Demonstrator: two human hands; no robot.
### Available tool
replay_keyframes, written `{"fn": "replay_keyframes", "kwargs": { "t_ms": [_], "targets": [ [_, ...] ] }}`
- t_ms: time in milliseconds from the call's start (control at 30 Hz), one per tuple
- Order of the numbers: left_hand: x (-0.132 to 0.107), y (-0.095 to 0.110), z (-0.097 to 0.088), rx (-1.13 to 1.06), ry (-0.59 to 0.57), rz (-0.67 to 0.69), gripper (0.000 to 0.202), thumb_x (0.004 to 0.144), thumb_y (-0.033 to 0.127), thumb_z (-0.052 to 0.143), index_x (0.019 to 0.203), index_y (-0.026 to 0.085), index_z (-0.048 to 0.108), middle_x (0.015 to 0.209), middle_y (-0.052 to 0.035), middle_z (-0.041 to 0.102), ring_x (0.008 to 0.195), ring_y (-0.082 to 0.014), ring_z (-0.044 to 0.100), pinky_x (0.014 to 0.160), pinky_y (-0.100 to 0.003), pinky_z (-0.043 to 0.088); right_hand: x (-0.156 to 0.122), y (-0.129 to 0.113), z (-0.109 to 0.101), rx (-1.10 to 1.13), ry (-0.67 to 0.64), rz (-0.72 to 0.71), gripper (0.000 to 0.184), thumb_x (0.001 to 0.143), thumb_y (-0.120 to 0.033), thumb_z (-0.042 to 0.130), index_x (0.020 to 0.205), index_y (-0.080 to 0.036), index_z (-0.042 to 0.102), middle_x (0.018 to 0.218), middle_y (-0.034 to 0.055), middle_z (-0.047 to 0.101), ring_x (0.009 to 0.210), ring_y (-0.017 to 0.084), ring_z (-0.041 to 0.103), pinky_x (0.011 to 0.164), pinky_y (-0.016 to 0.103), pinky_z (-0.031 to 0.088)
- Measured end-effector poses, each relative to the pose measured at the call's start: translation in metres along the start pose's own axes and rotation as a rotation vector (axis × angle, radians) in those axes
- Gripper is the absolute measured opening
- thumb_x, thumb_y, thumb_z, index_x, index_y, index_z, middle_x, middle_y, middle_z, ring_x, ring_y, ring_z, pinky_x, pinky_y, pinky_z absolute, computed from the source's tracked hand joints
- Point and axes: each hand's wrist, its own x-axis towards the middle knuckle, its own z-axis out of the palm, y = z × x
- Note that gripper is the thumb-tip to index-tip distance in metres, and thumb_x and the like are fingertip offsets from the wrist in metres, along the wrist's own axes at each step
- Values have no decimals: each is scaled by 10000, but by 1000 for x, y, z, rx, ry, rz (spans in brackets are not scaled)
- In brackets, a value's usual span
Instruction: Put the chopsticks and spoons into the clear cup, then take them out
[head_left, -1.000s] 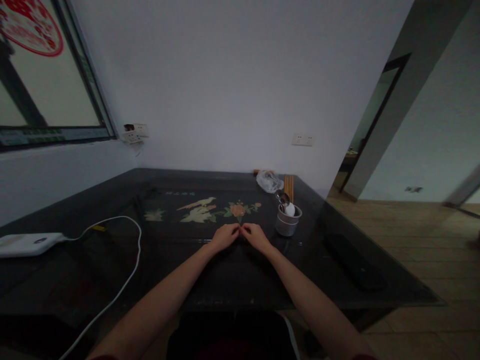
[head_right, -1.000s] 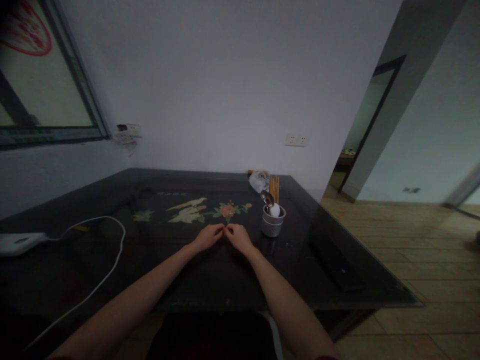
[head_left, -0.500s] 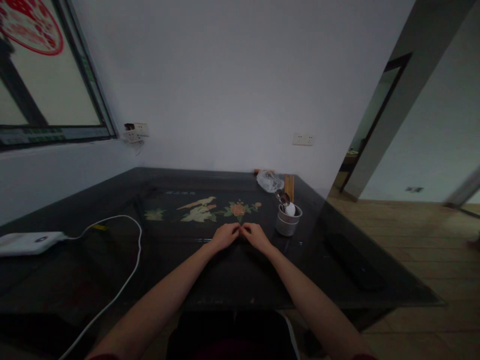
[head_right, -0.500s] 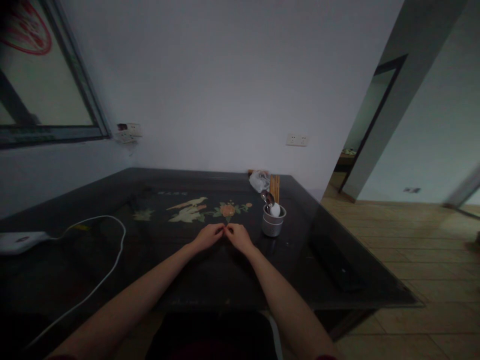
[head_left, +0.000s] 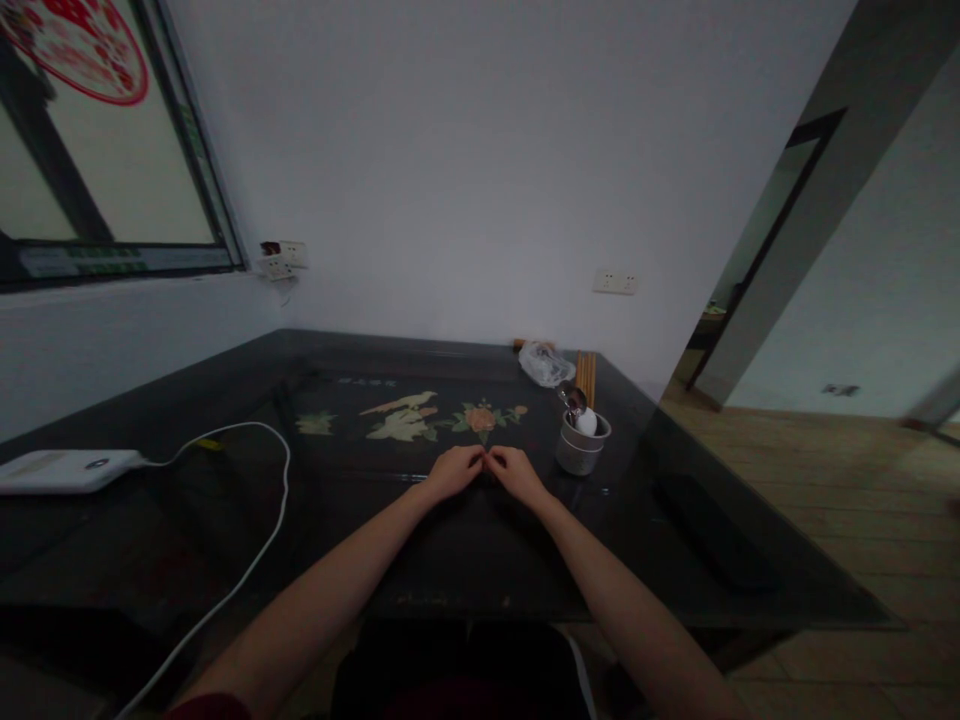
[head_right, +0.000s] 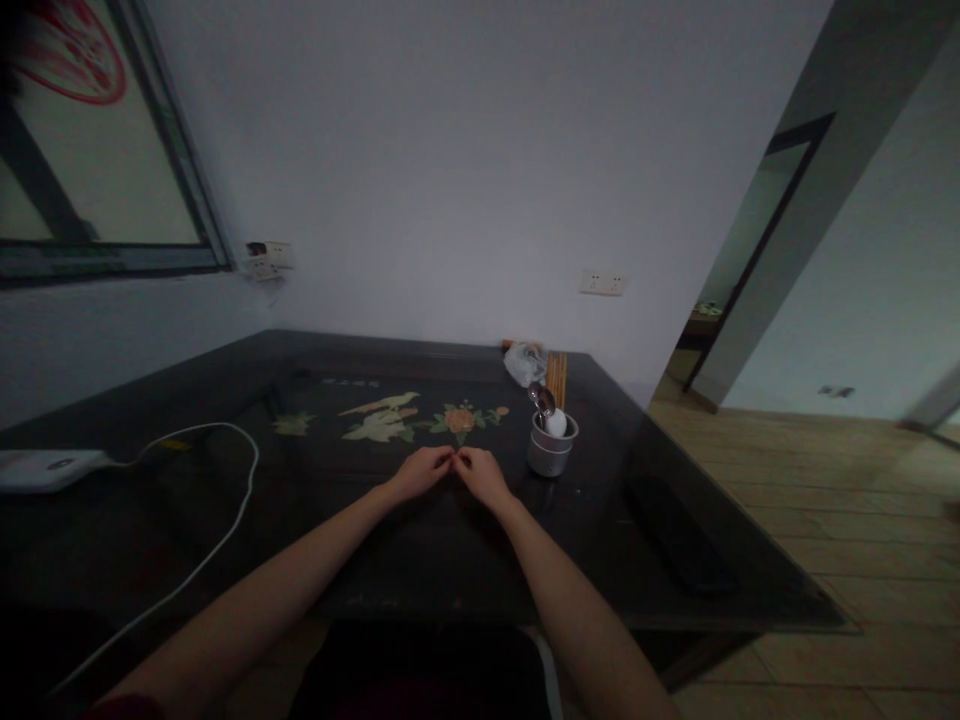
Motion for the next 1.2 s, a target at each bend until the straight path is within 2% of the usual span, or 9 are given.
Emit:
{"fn": "replay_keyframes", "kwargs": {
  "t_ms": [500,900,1067,1200],
  "targets": [
    [0,-3,4,21,5,-3,234,888,283,388,921,220,611,891,-41,675,793,-174,610,650,-235,398,1,3,1,-22,-2,-29,283,858,-290,464,644,-168,605,601,9,587,574,127,490,545,223,294],
    [0,-2,2,14,-2,5,245,894,295,393,941,218,621,915,-49,684,816,-182,623,663,-239,408,-1,-4,-4,-29,18,-40,269,859,-294,457,663,-178,600,626,13,606,593,137,521,563,225,324],
    [0,-1,1,-30,-2,-2,312,916,391,362,968,226,622,945,-55,689,857,-196,632,679,-246,418,-5,-17,-16,-103,98,-100,263,869,-293,458,667,-191,591,638,16,615,590,141,528,571,234,334],
    [-1,0,-1,-45,-20,-8,290,907,367,378,959,227,626,908,-41,690,823,-185,631,670,-236,415,-12,-31,-38,-149,253,-226,275,898,-297,421,712,-192,595,686,30,622,634,153,548,609,249,362]
  ]
}}
